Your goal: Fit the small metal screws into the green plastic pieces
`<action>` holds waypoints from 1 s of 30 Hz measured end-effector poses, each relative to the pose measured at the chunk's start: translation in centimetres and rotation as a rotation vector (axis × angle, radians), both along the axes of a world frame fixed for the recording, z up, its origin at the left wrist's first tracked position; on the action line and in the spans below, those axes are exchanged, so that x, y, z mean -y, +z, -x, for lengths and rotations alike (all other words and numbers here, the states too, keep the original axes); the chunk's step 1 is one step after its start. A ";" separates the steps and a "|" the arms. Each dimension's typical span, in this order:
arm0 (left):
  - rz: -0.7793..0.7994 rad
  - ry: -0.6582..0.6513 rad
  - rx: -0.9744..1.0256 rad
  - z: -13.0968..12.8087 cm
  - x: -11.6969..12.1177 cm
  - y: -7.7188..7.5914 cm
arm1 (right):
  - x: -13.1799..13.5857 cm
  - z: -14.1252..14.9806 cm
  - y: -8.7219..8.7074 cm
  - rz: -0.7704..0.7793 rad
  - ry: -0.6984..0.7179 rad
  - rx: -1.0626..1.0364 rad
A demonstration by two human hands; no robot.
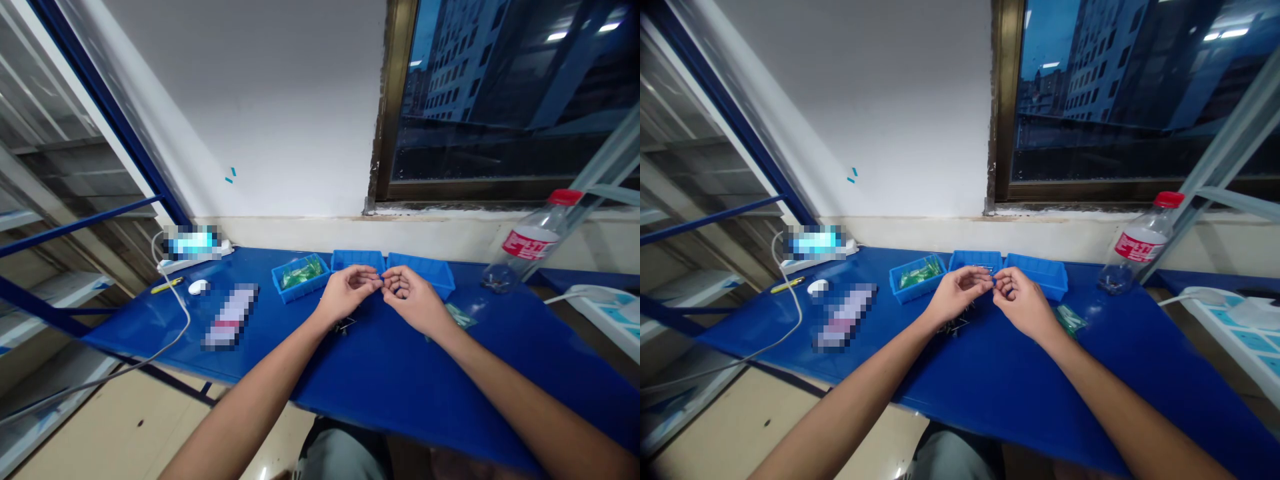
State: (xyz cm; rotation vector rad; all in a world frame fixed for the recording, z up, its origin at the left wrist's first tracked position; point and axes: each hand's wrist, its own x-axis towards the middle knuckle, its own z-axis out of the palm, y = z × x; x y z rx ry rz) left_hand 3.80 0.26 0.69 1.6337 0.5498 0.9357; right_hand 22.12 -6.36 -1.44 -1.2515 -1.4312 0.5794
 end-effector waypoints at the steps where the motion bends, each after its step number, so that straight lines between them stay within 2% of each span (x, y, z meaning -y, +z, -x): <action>1: -0.022 -0.005 -0.038 0.0 0.0 0.0 | 0.0 0.0 -0.1 -0.004 -0.002 -0.010; 8: -0.188 0.037 -0.180 0.4 0.0 0.2 | 0.2 -0.2 0.3 0.011 0.005 0.009; 14: -0.481 0.073 -0.298 0.9 -0.2 0.9 | 0.5 -0.2 0.8 0.010 -0.038 0.057; 17: -0.542 0.075 -0.312 1.0 -0.3 1.2 | 0.6 -0.2 0.9 0.008 -0.057 0.121; 20: -0.496 0.101 -0.303 0.9 -0.3 1.0 | 0.6 -0.2 1.0 -0.021 -0.082 0.187; 26: -0.216 0.028 -0.153 0.4 -0.4 -0.2 | 0.7 0.0 1.0 -0.017 -0.018 0.234; 30: -0.160 0.022 -0.086 0.4 0.0 0.3 | 0.8 0.4 1.1 -0.010 -0.035 0.203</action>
